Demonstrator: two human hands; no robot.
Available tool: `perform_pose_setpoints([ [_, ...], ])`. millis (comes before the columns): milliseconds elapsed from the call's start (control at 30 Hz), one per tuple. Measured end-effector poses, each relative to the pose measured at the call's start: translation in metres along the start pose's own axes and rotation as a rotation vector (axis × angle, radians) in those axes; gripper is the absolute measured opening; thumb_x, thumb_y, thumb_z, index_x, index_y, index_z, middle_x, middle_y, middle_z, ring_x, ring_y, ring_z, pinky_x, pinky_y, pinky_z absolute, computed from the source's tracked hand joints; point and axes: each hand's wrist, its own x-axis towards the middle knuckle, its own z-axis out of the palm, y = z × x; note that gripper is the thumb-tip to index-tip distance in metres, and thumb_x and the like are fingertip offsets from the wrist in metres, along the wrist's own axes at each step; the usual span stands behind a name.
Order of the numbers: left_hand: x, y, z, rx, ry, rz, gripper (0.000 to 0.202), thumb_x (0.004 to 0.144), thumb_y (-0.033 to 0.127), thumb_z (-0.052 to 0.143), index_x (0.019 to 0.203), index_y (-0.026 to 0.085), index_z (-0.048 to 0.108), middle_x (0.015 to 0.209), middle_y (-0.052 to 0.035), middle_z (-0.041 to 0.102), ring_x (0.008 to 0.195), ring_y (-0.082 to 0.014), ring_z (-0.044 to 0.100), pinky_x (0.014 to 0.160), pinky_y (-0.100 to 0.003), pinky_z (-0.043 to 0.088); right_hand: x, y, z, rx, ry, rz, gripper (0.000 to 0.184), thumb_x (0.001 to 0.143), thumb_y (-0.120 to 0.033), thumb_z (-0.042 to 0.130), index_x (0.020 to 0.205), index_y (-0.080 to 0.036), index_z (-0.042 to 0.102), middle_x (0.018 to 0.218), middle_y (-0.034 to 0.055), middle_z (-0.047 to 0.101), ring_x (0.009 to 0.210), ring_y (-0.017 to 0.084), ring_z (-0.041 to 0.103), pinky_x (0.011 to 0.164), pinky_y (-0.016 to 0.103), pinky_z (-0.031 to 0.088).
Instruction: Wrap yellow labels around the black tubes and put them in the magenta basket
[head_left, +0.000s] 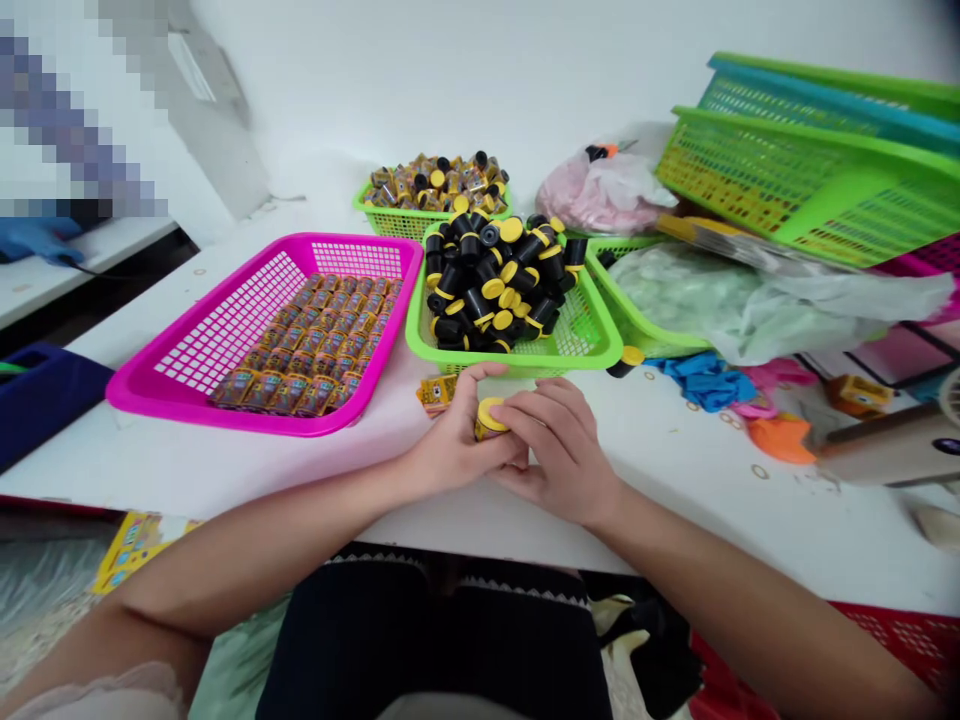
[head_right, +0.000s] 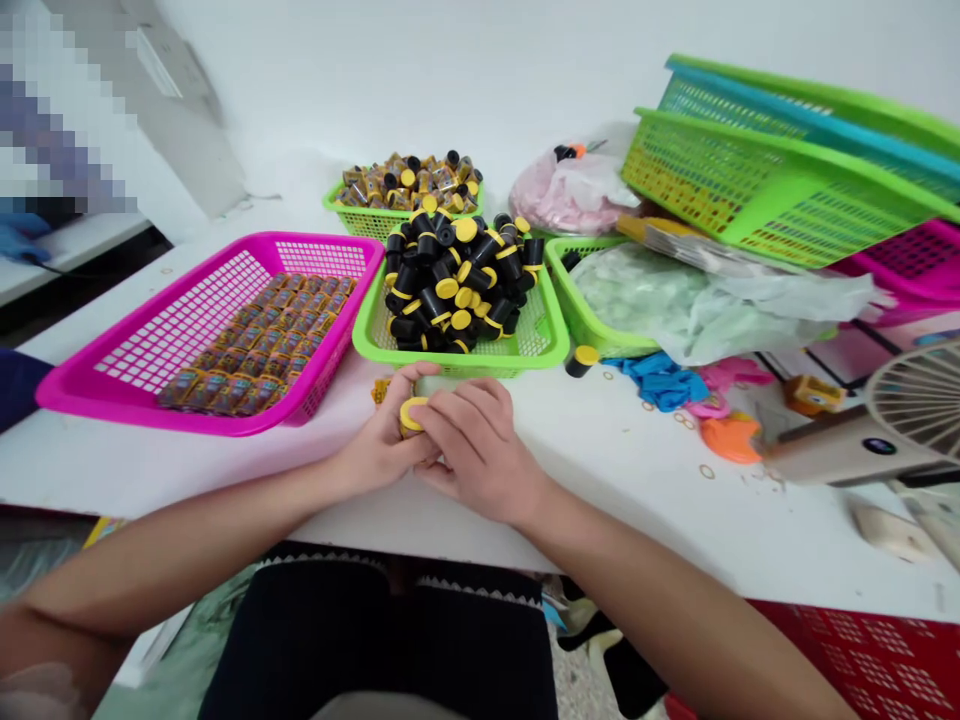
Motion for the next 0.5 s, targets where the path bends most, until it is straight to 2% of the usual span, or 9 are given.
perform_pose_setpoints([
  [100,-0.001,0.0,-0.003,0.075,-0.038,0.039,0.06,0.08,0.014,0.06,0.125,0.023,0.021,0.062,0.0124,0.056,0.051,-0.0099,0.058,0.048,-0.018,0.04,0.0,0.0,-0.002,-0.015,-0.003,-0.054,0.039,0.09,-0.031,0.064,0.127,-0.025,0.054,0.102,0.006,0.067,0.095,0.023,0.06,0.099,0.047,0.049],
  [233,0.0,0.001,-0.007,0.215,-0.058,0.096,0.06,0.079,0.014,0.061,0.125,0.023,0.026,0.064,0.012,0.052,0.049,-0.0076,0.053,0.048,-0.017,0.039,0.0,0.002,-0.006,-0.034,-0.009,-0.121,0.038,0.088,-0.026,0.067,0.124,-0.02,0.056,0.1,0.0066,0.068,0.095,0.021,0.06,0.104,0.05,0.046],
  [367,-0.002,0.012,-0.008,0.389,0.168,0.216,0.056,0.071,0.013,0.073,0.114,0.023,0.039,0.093,0.0007,0.061,0.08,-0.0111,0.063,0.067,-0.021,0.051,0.003,0.006,-0.006,-0.152,0.026,-0.131,0.037,0.085,-0.024,0.07,0.121,-0.023,0.058,0.096,0.0046,0.068,0.091,0.02,0.06,0.103,0.049,0.047],
  [433,-0.007,0.019,-0.006,0.433,0.253,0.228,0.055,0.07,0.016,0.078,0.112,0.023,0.043,0.098,-0.0016,0.066,0.091,-0.0141,0.066,0.078,-0.025,0.054,0.005,0.005,-0.005,-0.187,0.042,-0.125,0.04,0.083,-0.023,0.071,0.121,-0.026,0.058,0.094,0.003,0.068,0.088,0.019,0.059,0.101,0.048,0.048],
  [500,-0.016,0.028,-0.004,0.507,0.289,0.225,0.055,0.073,0.02,0.08,0.116,0.024,0.046,0.1,-0.0025,0.07,0.094,-0.0158,0.069,0.081,-0.027,0.056,0.007,0.0,-0.003,-0.165,0.044,-0.118,0.044,0.082,-0.021,0.072,0.123,-0.025,0.057,0.095,0.0036,0.067,0.089,0.02,0.059,0.102,0.048,0.048],
])
